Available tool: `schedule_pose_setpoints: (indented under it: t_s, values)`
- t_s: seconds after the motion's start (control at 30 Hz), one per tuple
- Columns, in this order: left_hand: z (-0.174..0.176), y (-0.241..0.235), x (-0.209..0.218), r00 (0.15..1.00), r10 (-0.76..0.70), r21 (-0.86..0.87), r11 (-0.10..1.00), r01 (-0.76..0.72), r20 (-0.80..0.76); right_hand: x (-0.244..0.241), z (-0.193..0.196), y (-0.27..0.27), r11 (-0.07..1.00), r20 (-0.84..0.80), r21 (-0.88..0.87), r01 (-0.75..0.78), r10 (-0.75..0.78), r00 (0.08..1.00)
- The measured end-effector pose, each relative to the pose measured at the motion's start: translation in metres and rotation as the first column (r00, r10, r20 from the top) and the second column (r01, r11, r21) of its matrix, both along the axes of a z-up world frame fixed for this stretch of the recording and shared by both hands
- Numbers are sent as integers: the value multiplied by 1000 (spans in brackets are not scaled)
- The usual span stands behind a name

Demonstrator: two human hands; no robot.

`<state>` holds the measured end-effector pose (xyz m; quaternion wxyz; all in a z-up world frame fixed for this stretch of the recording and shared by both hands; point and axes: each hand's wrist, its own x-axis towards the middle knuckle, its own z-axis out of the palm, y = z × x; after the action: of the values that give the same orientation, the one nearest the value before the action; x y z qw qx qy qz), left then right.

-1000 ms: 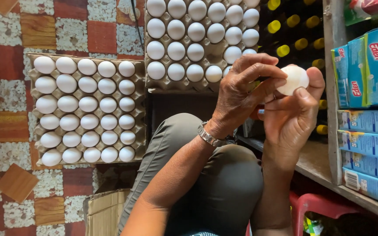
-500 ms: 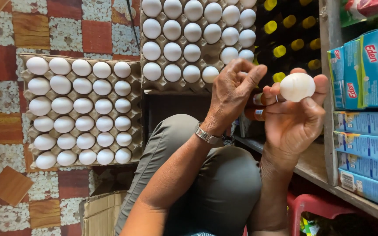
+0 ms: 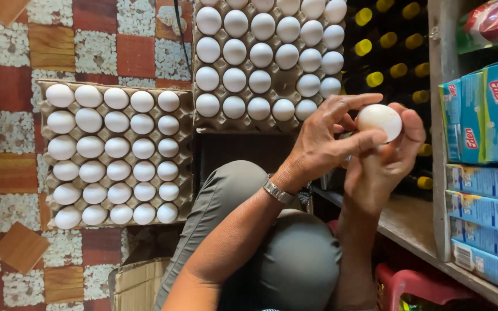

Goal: Inspecting eggs for cracks by picking them up individually from a tray, rotating them, and repositioning them.

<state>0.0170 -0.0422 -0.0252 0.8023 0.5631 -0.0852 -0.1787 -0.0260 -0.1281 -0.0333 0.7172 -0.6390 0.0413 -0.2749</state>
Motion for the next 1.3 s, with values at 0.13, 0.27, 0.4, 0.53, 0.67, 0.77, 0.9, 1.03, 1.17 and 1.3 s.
schedule_pose_setpoints:
  t_s: [0.13,0.27,0.4,0.53,0.67,0.77,0.9,1.03,1.17,1.3]
  values:
    - [-1,-1,1,999,-14,-74,997,11,-35,8,-5,-2,987,6,-161,12,-11,1000]
    - [-11,-11,0,979,134,-93,984,-149,-156,17,-15,-5,934,12,-358,17,-14,1000]
    - [-45,-28,7,866,295,-167,907,-387,-404,34,-27,-10,883,15,-469,9,-3,1000]
    - [-46,-18,17,670,478,-114,761,-639,-568,64,-21,-6,816,-134,-558,-151,91,987]
    - [-36,6,29,588,563,-104,665,-740,-581,88,-24,-1,517,-240,-802,-299,180,954]
    - [-34,12,31,545,567,-100,630,-770,-618,99,-46,-3,378,-236,-877,-297,200,951]
    - [-56,4,35,517,533,-93,631,-771,-670,108,-70,-9,296,-221,-912,-284,230,948]
    - [-59,2,36,516,471,-97,664,-741,-716,115,-83,-20,197,-354,-902,-385,177,919]
    - [-59,4,44,506,463,-109,651,-752,-728,121,-83,-22,72,-338,-930,-360,214,917]
    - [-55,11,75,516,412,-196,606,-771,-751,124,-83,-22,30,-260,-961,-276,259,930]
